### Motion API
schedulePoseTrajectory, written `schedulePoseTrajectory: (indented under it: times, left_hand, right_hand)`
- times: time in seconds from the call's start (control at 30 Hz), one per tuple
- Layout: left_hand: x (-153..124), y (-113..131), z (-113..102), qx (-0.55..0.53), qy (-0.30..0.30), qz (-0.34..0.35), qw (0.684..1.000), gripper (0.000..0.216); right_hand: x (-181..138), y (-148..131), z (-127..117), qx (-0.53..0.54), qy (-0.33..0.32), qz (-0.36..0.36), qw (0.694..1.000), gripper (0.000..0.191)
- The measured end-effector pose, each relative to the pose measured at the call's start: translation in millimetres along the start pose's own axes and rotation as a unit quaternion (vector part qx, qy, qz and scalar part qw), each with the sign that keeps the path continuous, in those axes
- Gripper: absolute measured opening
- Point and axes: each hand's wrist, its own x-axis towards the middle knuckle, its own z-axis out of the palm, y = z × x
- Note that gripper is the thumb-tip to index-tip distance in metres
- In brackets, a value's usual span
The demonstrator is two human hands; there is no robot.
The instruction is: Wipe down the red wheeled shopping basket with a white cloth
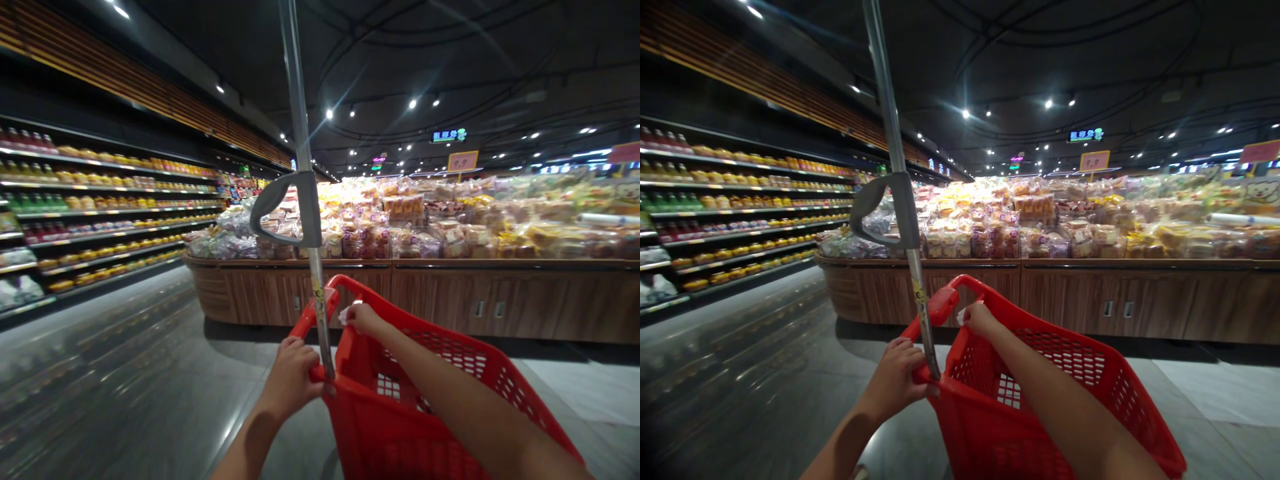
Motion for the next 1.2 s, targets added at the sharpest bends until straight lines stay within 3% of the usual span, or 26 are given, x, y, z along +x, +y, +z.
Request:
schedulePoseTrajectory:
  times: [0.13,0.33,0.53,0.73,0.9,1.07,1.2]
  left_hand:
    - [0.4,0.0,-0.9,-0.008,-0.002,-0.002,1.0,0.026]
    - [0.7,0.3,-1.2,0.009,-0.008,0.0,1.0,0.034]
    - [-1.5,5.9,-2.6,0.03,-0.003,0.001,1.0,0.033]
    - [2.3,6.2,-4.5,0.027,0.003,-0.001,1.0,0.028]
    - [7.7,3.2,-5.7,0.023,-0.001,0.0,1.0,0.03]
    - [13.1,-0.8,-5.1,0.022,-0.004,0.004,1.0,0.03]
    - [17.2,-7.1,-1.4,0.022,-0.006,0.01,1.0,0.028]
  right_hand:
    - [-21.8,-15.7,5.8,0.0,-0.093,-0.021,0.995,0.008]
    - [-34.3,-29.9,9.8,-0.014,-0.027,-0.013,0.999,0.015]
    - [-57.9,-44.4,18.4,-0.002,-0.123,-0.034,0.992,0.011]
    - [-71.4,-54.5,20.0,-0.01,-0.007,-0.008,1.0,0.017]
    - [-77.5,-55.1,27.6,0.009,-0.025,-0.003,1.0,0.013]
    - [-70.9,-54.7,35.2,0.022,0.047,0.025,0.998,0.014]
    - [-83.1,-48.3,35.2,0.052,0.064,0.021,0.996,0.014]
